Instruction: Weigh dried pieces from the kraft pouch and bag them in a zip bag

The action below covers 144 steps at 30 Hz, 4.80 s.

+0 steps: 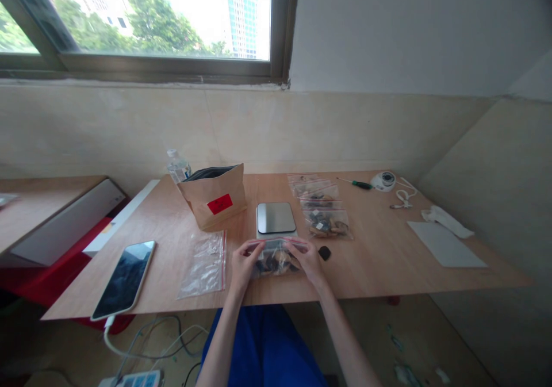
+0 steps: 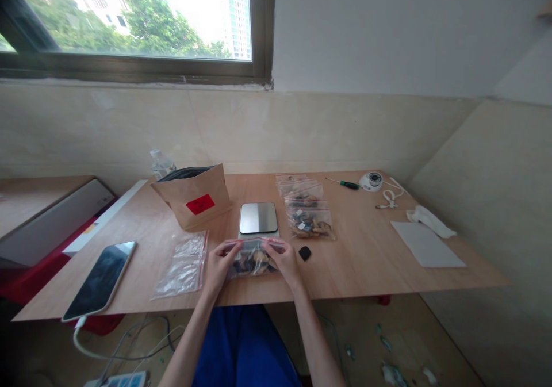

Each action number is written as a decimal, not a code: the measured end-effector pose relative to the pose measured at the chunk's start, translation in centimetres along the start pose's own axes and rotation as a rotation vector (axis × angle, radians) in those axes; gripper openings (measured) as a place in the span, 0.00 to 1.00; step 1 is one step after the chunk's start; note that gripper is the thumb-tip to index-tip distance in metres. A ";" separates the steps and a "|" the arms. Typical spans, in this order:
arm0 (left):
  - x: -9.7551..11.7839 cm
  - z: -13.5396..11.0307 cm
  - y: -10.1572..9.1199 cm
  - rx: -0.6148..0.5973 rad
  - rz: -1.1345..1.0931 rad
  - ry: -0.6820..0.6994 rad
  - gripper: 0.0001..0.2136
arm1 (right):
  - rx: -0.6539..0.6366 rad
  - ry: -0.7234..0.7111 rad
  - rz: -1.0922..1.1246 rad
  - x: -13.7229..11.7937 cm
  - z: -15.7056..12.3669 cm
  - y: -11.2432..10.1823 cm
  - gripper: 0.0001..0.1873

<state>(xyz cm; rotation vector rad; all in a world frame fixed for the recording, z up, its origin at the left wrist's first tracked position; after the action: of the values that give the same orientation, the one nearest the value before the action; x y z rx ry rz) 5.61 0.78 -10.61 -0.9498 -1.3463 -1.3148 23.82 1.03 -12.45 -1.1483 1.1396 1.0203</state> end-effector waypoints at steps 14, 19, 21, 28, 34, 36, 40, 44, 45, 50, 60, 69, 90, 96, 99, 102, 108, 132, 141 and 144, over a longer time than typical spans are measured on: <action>-0.1 -0.3 0.3 -0.028 -0.020 0.002 0.11 | 0.031 -0.027 -0.086 -0.4 -0.2 0.2 0.14; -0.1 -0.3 0.2 -0.020 0.011 0.009 0.10 | 0.018 -0.026 -0.092 -0.4 -0.1 0.1 0.15; 0.0 -0.3 0.2 -0.019 0.017 0.005 0.10 | 0.020 -0.016 -0.081 -0.4 -0.1 0.0 0.15; 0.9 -0.3 0.6 -0.080 -0.015 -0.010 0.10 | -0.060 0.007 0.010 -1.4 -0.5 -0.3 0.14; 1.0 -0.1 0.6 -0.125 -0.036 -0.023 0.10 | -0.127 -0.018 -0.053 -1.0 0.0 -0.2 0.15; 0.9 0.0 0.5 -0.144 -0.027 -0.030 0.10 | -0.146 -0.037 -0.075 -0.8 0.1 -0.1 0.15; 0.8 0.1 0.2 -0.193 -0.019 -0.019 0.10 | -0.152 -0.069 -0.117 -1.0 0.1 0.1 0.14; 1.1 0.0 0.2 -0.200 -0.009 -0.003 0.11 | -0.134 -0.082 -0.144 -1.7 -0.2 0.2 0.14; 1.2 -0.1 0.2 -0.197 0.000 0.003 0.10 | -0.127 -0.082 -0.152 -1.8 -0.2 0.2 0.14; 1.6 -0.2 0.4 -0.173 0.005 0.012 0.10 | -0.109 -0.096 -0.163 -2.1 -0.3 0.0 0.14; 1.8 0.4 0.6 -0.267 0.003 -0.008 0.11 | -0.134 -0.189 -0.246 -3.2 -0.2 0.6 0.13; 1.6 0.5 0.7 -0.252 0.073 0.105 0.10 | -0.022 -0.246 -0.301 -4.2 -0.6 1.2 0.06; 3.3 0.1 2.3 -0.285 -0.052 0.015 0.17 | -0.152 -0.223 -0.251 -5.9 0.1 -3.6 0.12; 3.4 -0.1 3.6 -0.315 -0.115 -0.064 0.21 | -0.117 -0.203 -0.271 -6.8 1.9 -7.1 0.16; 3.0 -0.1 2.8 -0.268 -0.152 -0.083 0.23 | 0.142 -0.177 -0.263 -6.3 4.2 -11.1 0.20; 2.4 -0.3 2.1 -0.244 -0.132 -0.062 0.22 | 0.293 -0.160 -0.299 -4.6 6.7 -14.7 0.23; 2.4 -0.5 2.1 -0.234 -0.006 0.002 0.20 | 0.552 -0.207 -0.734 -0.8 8.0 -16.0 0.26; 16.4 9.5 -0.8 0.634 0.699 0.826 0.12 | 0.242 -0.493 -0.990 1.4 1.9 -11.2 0.12; 16.9 12.7 -3.5 0.605 0.919 0.505 0.16 | -0.062 -0.327 -0.818 2.1 -1.7 -10.8 0.10; 16.7 11.5 -3.8 0.571 0.921 0.490 0.16 | -0.062 -0.322 -0.771 0.9 -0.8 -10.0 0.10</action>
<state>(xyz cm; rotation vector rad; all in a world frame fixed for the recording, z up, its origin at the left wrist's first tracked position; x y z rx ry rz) -2.94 10.04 5.72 -0.6405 -0.6710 -0.3668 33.67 -1.12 -12.00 -1.2657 0.3454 0.5980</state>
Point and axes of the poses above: each hand's wrist, its own z-axis towards the middle knuckle, its own y-axis out of the palm, x = y × z, the point moved 1 cm from there along z, towards the middle knuckle, and after that the axes turned 12 degrees about -z, right-handed, at the moved point
